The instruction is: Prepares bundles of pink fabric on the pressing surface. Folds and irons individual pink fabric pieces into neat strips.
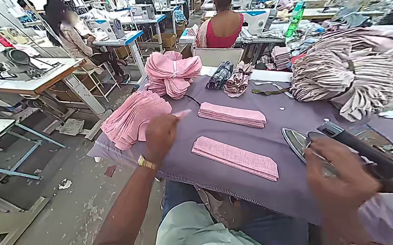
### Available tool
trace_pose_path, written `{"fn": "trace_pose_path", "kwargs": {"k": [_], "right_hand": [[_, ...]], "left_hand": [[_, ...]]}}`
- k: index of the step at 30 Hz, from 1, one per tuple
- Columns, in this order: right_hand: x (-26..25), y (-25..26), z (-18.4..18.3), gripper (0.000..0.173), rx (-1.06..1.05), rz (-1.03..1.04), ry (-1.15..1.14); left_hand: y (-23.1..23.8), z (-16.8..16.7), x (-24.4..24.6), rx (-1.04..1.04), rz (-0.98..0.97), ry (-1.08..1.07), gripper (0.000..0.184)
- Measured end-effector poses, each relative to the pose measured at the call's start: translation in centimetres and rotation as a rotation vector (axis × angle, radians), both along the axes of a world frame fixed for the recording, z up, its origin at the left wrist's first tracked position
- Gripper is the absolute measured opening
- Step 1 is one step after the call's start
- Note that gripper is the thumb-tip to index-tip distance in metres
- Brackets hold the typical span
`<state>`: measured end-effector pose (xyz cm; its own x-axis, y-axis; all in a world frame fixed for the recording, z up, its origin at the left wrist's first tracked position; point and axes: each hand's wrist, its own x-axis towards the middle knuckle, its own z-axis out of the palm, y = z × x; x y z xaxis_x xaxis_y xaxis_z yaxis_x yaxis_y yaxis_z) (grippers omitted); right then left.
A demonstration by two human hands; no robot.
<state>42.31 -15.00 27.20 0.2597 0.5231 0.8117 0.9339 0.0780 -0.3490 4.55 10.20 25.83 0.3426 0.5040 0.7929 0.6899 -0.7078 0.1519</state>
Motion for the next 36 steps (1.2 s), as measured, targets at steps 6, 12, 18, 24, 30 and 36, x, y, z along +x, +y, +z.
{"fn": "trace_pose_path", "kwargs": {"k": [6, 12, 18, 24, 30, 36], "right_hand": [[-13.0, 1.7, -3.7, 0.057, -0.094, 0.813, 0.704], [-15.0, 0.9, -2.8, 0.033, 0.006, 0.888, 0.927], [-14.9, 0.3, -4.2, 0.025, 0.005, 0.740, 0.725], [-15.2, 0.2, -5.0, 0.035, -0.006, 0.603, 0.502], [-15.0, 0.4, -5.1, 0.032, 0.094, 0.630, 0.728], [-15.5, -0.5, -5.1, 0.029, -0.023, 0.182, 0.106]], "left_hand": [[-13.6, 0.7, 7.7, -0.348, -0.584, -0.269, 0.016], [-15.9, 0.5, 9.1, -1.008, -0.984, -0.789, 0.025], [-16.1, -0.8, 9.5, -0.925, -0.921, -0.739, 0.023], [-15.8, -0.3, 9.3, -0.892, -0.918, -0.721, 0.017], [-16.1, -0.1, 8.6, -0.457, -0.694, -0.475, 0.011], [-15.8, -1.0, 8.7, -0.155, -0.472, -0.209, 0.024]]}}
